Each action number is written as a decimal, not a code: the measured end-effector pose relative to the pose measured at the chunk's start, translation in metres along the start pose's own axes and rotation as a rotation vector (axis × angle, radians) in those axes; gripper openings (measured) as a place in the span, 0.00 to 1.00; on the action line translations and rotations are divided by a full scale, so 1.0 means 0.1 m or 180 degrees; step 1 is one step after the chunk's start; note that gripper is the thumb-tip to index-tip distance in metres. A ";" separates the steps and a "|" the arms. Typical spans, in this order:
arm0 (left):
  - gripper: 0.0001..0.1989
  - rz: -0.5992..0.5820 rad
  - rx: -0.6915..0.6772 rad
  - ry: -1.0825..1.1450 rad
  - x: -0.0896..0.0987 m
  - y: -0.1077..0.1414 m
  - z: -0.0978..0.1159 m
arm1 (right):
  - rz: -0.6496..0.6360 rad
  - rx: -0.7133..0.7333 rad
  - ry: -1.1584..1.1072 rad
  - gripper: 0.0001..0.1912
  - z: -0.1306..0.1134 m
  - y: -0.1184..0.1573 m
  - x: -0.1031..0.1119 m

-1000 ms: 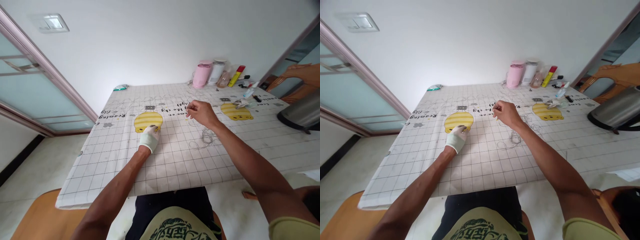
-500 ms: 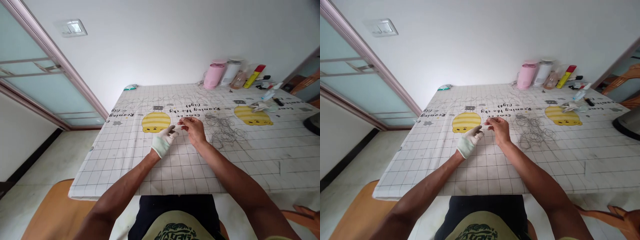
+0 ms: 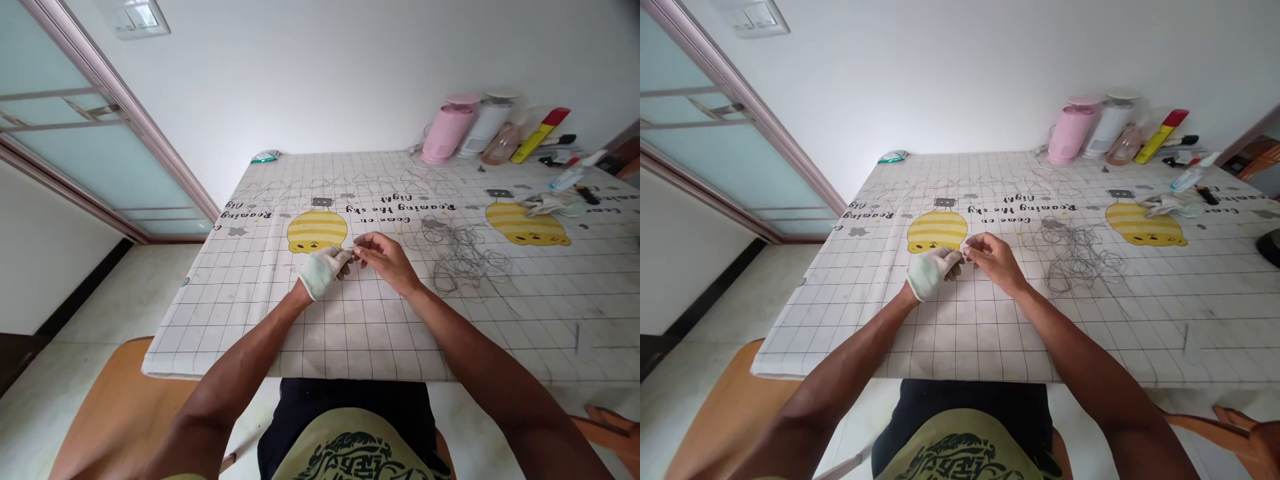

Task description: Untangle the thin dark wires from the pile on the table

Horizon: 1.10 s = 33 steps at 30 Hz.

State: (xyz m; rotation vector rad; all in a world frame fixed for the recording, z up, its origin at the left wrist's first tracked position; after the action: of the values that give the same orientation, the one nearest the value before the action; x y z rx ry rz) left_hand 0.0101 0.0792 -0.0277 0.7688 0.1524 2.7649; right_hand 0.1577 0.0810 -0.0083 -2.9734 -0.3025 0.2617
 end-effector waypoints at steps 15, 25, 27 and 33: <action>0.22 -0.0098 -0.0107 0.0688 0.00 -0.03 -0.07 | 0.0423 0.0467 0.0053 0.12 -0.15 0.04 0.12; 0.14 -0.0037 0.0047 0.0627 -0.13 -0.06 -0.11 | 0.0338 0.0476 -0.0179 0.16 -0.09 -0.01 0.15; 0.11 -0.0024 0.0094 0.0713 -0.14 -0.06 -0.12 | 0.0320 0.0421 -0.0048 0.16 -0.06 -0.01 0.13; 0.09 0.0001 0.0206 0.0734 -0.09 -0.07 -0.12 | 0.0189 0.0320 0.0350 0.13 0.01 0.02 0.07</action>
State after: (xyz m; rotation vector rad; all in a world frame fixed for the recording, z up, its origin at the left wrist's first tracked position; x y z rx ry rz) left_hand 0.0129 0.0834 -0.0438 0.4617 0.2874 2.8542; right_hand 0.1642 0.0806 -0.0111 -2.8870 -0.1829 0.1153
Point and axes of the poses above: each hand's wrist, its own y-axis away from the middle knuckle, its own x-axis out of the back of the hand, z = x × y, the point moved 9 cm from there along -y, towards the middle knuckle, and after that the axes turned 14 degrees about -y, right-handed, at the moved point
